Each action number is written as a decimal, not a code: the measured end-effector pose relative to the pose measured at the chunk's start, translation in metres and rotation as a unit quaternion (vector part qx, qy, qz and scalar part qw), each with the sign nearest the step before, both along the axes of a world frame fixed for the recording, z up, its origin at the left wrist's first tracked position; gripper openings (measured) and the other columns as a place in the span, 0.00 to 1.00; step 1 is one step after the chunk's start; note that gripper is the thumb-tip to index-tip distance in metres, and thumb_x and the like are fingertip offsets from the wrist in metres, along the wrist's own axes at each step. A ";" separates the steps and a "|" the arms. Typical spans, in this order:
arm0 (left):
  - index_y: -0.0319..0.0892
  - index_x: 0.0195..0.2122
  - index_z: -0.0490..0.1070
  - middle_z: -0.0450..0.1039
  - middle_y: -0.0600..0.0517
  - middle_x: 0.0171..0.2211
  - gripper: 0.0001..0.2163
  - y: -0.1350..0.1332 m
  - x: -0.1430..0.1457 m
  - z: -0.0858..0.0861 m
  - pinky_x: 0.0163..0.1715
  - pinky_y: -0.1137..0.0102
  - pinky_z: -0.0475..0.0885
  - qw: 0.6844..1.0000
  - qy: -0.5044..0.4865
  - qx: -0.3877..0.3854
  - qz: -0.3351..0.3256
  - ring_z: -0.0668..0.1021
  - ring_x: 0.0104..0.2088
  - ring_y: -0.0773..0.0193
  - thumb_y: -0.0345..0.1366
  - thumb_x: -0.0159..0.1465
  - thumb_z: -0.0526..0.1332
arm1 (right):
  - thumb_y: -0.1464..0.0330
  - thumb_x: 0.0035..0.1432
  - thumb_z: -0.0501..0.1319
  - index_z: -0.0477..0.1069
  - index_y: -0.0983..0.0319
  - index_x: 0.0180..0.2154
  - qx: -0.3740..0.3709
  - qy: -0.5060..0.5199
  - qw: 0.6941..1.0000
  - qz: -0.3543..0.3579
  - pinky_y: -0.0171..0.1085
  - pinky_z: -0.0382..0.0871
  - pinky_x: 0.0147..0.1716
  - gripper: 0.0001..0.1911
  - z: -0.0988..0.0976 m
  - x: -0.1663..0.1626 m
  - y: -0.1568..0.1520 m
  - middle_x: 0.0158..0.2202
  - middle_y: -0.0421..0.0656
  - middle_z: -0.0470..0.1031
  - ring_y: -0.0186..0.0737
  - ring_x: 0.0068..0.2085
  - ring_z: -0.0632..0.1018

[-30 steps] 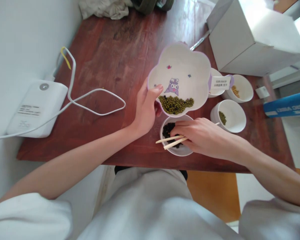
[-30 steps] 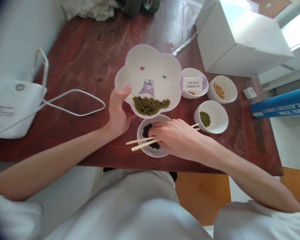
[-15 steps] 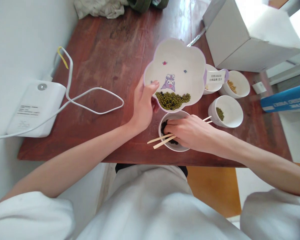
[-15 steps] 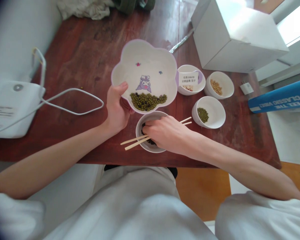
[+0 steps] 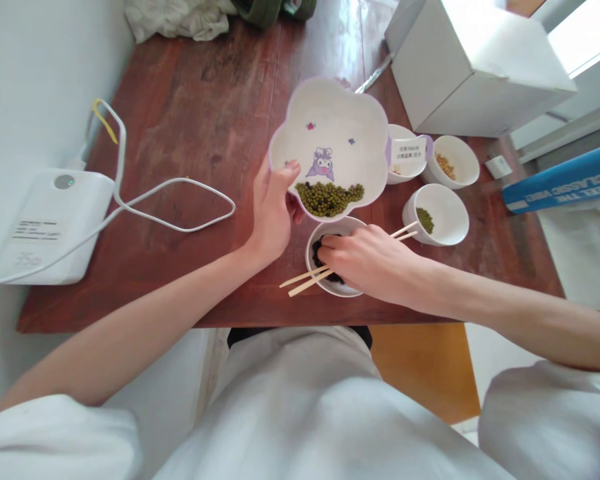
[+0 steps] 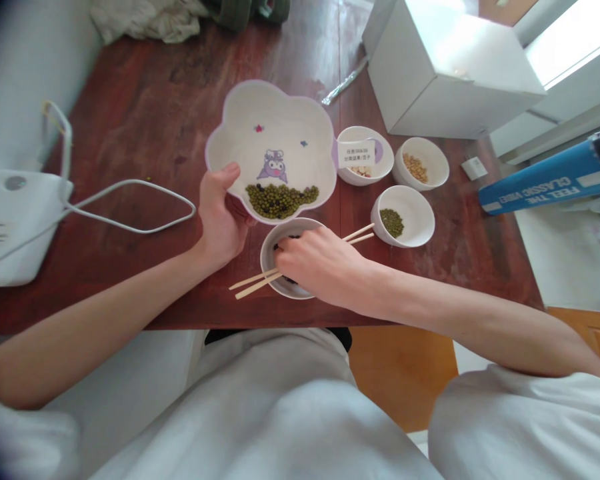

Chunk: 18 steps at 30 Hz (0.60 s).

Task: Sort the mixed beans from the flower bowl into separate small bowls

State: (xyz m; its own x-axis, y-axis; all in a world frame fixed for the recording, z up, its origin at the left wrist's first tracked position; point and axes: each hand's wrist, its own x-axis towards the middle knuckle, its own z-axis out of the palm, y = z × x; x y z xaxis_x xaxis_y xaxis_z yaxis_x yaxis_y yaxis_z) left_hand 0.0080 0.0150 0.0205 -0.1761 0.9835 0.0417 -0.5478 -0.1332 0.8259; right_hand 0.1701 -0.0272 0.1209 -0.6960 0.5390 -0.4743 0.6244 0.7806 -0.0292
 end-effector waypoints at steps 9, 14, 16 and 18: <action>0.50 0.34 0.69 0.70 0.57 0.26 0.20 0.004 0.001 -0.003 0.15 0.65 0.53 1.000 0.013 -0.019 0.008 0.67 0.19 0.67 0.53 0.67 0.77 | 0.83 0.73 0.66 0.91 0.64 0.49 0.019 -0.018 1.000 -0.014 0.43 0.76 0.39 0.16 -0.005 -0.008 -0.007 0.50 0.57 0.95 0.56 0.46 0.95; 0.49 0.34 0.74 0.72 0.57 0.25 0.20 0.006 -0.001 -0.006 0.14 0.63 0.51 1.000 0.013 -0.025 0.008 0.66 0.19 0.68 0.55 0.64 0.80 | 0.81 0.76 0.64 0.90 0.64 0.50 0.039 0.007 0.999 -0.023 0.42 0.65 0.35 0.15 -0.002 -0.002 -0.007 0.48 0.56 0.94 0.51 0.42 0.92; 0.49 0.36 0.77 0.71 0.57 0.24 0.19 0.006 -0.002 -0.009 0.14 0.63 0.52 1.000 0.018 -0.022 0.001 0.66 0.19 0.67 0.56 0.65 0.79 | 0.78 0.78 0.63 0.88 0.63 0.50 0.049 0.022 0.998 -0.035 0.43 0.58 0.33 0.14 0.009 0.004 -0.008 0.47 0.55 0.93 0.48 0.39 0.89; 0.49 0.36 0.77 0.70 0.57 0.23 0.19 0.006 -0.002 -0.014 0.16 0.64 0.55 1.000 0.023 -0.015 0.007 0.67 0.21 0.66 0.57 0.69 0.77 | 0.76 0.80 0.62 0.87 0.63 0.50 0.063 0.034 0.996 -0.052 0.44 0.52 0.32 0.13 0.022 0.012 -0.010 0.46 0.52 0.92 0.44 0.35 0.85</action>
State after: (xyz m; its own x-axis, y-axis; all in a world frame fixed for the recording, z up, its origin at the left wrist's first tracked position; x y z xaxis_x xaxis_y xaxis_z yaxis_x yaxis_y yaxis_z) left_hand 0.0056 0.0205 0.0070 -0.1888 0.9818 0.0206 -0.5075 -0.1155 0.8539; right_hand 0.1819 -0.0371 0.1433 -0.6613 0.6619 -0.3530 0.7020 0.7119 0.0200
